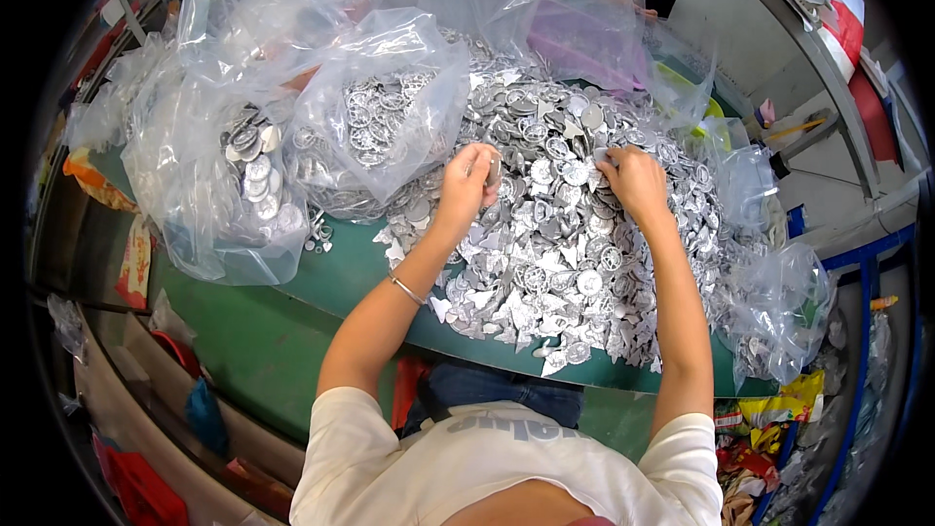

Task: The person picks up and sorts small shiny metal parts by hand from a large pile on a green table, stacking them into small groups and placing them into nearby plastic bags and containers.

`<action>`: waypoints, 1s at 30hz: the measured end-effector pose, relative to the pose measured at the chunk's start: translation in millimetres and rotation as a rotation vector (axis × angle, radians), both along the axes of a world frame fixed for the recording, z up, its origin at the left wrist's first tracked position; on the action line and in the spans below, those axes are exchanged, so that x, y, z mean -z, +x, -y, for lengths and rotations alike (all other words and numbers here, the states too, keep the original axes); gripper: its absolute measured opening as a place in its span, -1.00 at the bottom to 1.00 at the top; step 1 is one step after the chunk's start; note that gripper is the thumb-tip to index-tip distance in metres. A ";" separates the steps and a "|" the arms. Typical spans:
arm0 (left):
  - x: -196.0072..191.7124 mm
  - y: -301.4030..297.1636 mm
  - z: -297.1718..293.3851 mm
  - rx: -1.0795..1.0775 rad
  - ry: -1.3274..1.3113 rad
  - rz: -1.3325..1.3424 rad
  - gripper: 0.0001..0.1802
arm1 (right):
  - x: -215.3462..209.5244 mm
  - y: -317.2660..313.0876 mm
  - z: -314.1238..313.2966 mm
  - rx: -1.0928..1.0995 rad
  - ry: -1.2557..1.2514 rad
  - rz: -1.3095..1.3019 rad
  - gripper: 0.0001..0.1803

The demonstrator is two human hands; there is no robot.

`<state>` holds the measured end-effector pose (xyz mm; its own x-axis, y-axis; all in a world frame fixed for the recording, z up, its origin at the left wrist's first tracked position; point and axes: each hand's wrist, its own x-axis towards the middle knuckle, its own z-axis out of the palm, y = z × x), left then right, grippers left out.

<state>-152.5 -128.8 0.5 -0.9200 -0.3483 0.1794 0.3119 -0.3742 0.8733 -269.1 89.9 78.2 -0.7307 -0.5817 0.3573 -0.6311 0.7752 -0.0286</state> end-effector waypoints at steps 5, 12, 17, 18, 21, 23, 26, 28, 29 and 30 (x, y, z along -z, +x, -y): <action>-7.4 6.7 -1.1 0.663 0.633 0.272 -0.69 | 9.5 -11.5 -7.5 -0.087 -0.239 -0.145 -0.82; -13.5 18.5 -32.0 0.876 0.756 0.315 -0.62 | 3.0 33.3 -7.5 0.062 -1.420 1.298 -0.76; -20.9 30.0 -46.8 0.994 0.640 0.366 -0.40 | -6.2 87.8 23.5 0.059 -0.851 1.298 -0.76; -20.4 30.5 -48.8 0.977 0.624 0.378 -0.39 | -10.9 94.0 26.1 -0.076 -0.614 1.144 -0.77; -12.0 29.4 -54.3 1.035 0.685 0.383 -0.37 | 7.0 91.2 23.2 -0.258 -0.626 0.480 -0.78; 1.7 25.4 -52.5 1.186 0.882 0.344 -0.40 | -0.7 86.2 25.1 -0.221 -0.852 0.716 -0.81; -24.1 39.0 -65.7 0.987 0.783 0.422 -0.36 | 1.3 97.5 25.9 -0.140 -0.802 0.842 -0.77; -32.2 47.8 -69.7 0.863 0.811 0.431 -0.38 | 6.9 107.9 33.1 -0.160 -0.595 0.704 -0.73; -27.4 47.6 -70.6 0.837 0.784 0.414 -0.39 | 6.5 112.3 35.2 -0.172 -0.452 0.631 -0.72; -18.8 45.3 -71.9 0.811 0.756 0.397 -0.40 | 12.4 111.9 33.0 -0.222 -0.347 0.531 -0.68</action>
<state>-107.2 -56.9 19.2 -0.8663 0.4695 -0.1708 -0.4993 -0.8025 0.3266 -157.2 56.9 65.9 -0.7353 -0.6544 0.1761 -0.6059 0.5184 -0.6035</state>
